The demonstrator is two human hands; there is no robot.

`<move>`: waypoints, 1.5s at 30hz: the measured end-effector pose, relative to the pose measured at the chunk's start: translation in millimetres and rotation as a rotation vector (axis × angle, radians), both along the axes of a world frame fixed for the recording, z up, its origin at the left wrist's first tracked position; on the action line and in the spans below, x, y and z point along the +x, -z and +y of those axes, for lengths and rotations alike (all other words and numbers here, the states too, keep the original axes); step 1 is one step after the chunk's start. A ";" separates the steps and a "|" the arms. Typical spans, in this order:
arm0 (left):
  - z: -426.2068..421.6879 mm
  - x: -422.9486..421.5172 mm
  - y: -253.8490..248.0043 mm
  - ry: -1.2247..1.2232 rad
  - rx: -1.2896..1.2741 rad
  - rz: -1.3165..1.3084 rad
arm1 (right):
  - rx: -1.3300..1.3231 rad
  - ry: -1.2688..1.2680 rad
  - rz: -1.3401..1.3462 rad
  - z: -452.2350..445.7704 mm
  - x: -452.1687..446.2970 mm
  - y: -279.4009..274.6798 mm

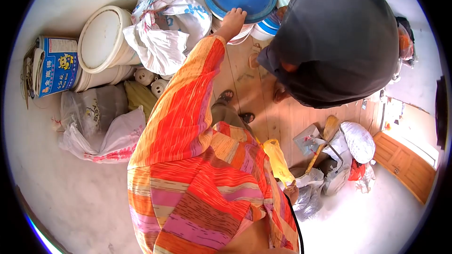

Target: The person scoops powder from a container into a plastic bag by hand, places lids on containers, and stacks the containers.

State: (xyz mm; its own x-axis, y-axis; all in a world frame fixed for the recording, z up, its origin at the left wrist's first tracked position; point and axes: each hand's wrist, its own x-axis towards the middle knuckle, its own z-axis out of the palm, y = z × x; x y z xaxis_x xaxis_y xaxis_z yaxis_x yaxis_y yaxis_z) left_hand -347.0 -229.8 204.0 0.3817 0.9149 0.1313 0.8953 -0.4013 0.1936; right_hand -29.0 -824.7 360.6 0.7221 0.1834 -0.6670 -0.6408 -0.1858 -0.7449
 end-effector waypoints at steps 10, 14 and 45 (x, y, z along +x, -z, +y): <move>2.4 0.1 6.4 0.026 0.022 0.001 | 0.046 -0.172 -0.015 1.3 -4.1 -9.9; 4.7 0.7 10.1 0.034 0.032 0.035 | 0.007 0.040 0.164 -13.6 21.9 22.7; 0.7 2.7 3.3 0.001 0.022 -0.047 | 0.152 0.110 0.400 -74.2 86.0 84.3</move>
State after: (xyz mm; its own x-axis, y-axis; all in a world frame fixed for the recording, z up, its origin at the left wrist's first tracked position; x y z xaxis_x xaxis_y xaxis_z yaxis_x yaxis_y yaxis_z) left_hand -344.4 -229.2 200.7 0.3752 0.9114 0.1689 0.8850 -0.4065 0.2270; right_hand 57.0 -899.0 276.3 0.4333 0.2372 -0.8694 -0.8941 -0.0080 -0.4478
